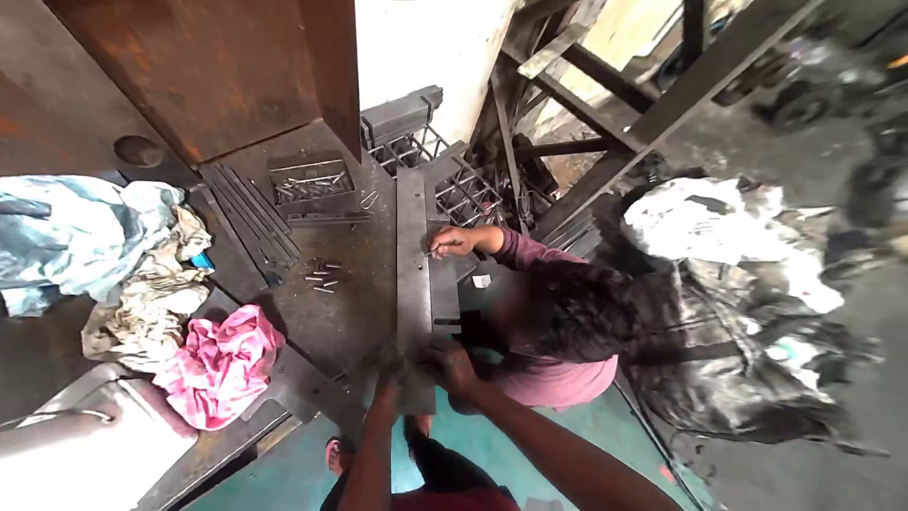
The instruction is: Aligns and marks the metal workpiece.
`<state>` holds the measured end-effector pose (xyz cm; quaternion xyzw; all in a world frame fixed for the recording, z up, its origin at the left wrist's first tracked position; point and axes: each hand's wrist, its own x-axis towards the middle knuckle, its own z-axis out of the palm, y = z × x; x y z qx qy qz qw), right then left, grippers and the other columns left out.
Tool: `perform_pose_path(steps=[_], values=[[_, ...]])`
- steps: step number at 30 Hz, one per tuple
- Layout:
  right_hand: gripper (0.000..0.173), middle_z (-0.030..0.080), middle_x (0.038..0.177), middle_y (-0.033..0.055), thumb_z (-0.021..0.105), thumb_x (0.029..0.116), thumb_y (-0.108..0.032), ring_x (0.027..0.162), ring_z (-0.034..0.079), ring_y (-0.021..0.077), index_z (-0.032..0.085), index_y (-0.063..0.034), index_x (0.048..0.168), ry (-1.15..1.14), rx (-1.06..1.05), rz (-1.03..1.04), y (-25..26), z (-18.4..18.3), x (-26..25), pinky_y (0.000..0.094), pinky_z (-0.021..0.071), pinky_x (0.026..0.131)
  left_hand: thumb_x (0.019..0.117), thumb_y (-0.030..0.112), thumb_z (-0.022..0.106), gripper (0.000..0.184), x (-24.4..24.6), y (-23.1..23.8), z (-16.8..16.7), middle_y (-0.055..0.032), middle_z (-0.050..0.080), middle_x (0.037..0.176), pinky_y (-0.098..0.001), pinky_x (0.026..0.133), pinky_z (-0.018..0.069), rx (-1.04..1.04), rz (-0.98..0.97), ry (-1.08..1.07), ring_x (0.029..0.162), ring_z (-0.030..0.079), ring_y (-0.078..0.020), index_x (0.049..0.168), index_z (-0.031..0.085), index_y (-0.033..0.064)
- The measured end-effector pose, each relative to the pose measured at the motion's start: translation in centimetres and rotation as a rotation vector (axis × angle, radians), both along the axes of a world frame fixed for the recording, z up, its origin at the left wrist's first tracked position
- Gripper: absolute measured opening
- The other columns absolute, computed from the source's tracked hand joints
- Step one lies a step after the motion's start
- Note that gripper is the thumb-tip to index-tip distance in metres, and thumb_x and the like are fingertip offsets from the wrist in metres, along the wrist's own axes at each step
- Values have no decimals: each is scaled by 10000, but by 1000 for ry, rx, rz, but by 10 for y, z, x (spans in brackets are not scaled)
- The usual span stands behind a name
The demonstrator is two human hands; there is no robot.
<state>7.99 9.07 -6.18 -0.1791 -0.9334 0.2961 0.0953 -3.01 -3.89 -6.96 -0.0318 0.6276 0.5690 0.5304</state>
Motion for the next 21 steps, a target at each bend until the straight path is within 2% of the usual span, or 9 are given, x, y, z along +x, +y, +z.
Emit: perform_pose_path(steps=[3, 6, 8, 11, 13, 16, 18, 19, 21], values=[[276, 724, 1018, 233, 749, 911, -220, 1005, 703, 419, 733, 44, 990, -85, 150, 12, 0, 4, -6, 568, 554, 875, 1094, 214, 473, 386, -1, -2, 4, -203, 609, 1312, -439, 966, 513, -12, -9, -28, 1136, 614, -261, 1414, 510, 1], [354, 723, 1016, 223, 763, 903, -308, 1008, 700, 400, 733, 35, 987, -133, 104, 20, 3, 13, -7, 557, 548, 896, 1091, 212, 484, 383, 0, -2, -3, -201, 597, 1332, -456, 986, 496, -31, -32, -12, 1164, 594, -272, 1412, 517, 6], [264, 714, 1043, 211, 788, 871, -185, 995, 697, 382, 731, 15, 1034, -5, -24, 5, 3, 8, -3, 566, 548, 876, 1088, 261, 497, 415, -2, -2, -3, -208, 590, 1357, -481, 1002, 493, -55, -36, -21, 1196, 592, -295, 1429, 512, 25], [94, 735, 970, 164, 770, 860, -78, 945, 706, 333, 776, -16, 930, 148, -60, -29, 2, -10, 2, 528, 567, 881, 1084, 296, 503, 438, -2, -2, 4, -215, 578, 1371, -498, 1010, 480, -74, -58, -13, 1211, 578, -313, 1437, 504, 36], [228, 719, 972, 227, 772, 893, -171, 977, 702, 393, 733, 51, 923, -20, -4, -82, -4, 8, -5, 549, 556, 901, 1085, 280, 501, 442, -1, -5, 3, -223, 568, 1394, -504, 1047, 459, -55, -58, 6, 1247, 562, -319, 1436, 507, 12], [389, 650, 1313, 238, 660, 1011, -242, 1305, 563, 371, 665, 81, 1228, -541, -171, -80, -6, 76, -26, 497, 376, 1143, 1095, 259, 473, 435, -2, -7, 0, -224, 542, 1428, -500, 1076, 431, -23, -80, 14, 1290, 530, -319, 1435, 504, -10], [285, 717, 1050, 241, 784, 870, -179, 1040, 687, 393, 726, 63, 1007, -57, -103, -105, -6, 23, -9, 555, 528, 955, 1089, 261, 489, 410, -2, -7, 2, -214, 575, 1379, -489, 1041, 460, -33, -75, 23, 1236, 561, -306, 1399, 534, -4], [215, 725, 1017, 224, 794, 829, -128, 1002, 700, 395, 747, 35, 961, 142, -90, -87, -4, -3, -5, 583, 551, 906, 1083, 262, 503, 406, -2, -7, 4, -212, 587, 1356, -487, 1023, 468, -38, -63, 16, 1210, 571, -302, 1390, 543, -1], [124, 741, 1004, 195, 785, 832, -97, 1023, 697, 390, 765, 8, 895, 216, -101, -98, -4, -21, -2, 596, 530, 938, 1073, 277, 530, 399, -3, -5, 5, -202, 618, 1303, -480, 989, 487, -38, -50, -4, 1152, 598, -289, 1363, 569, 7]])
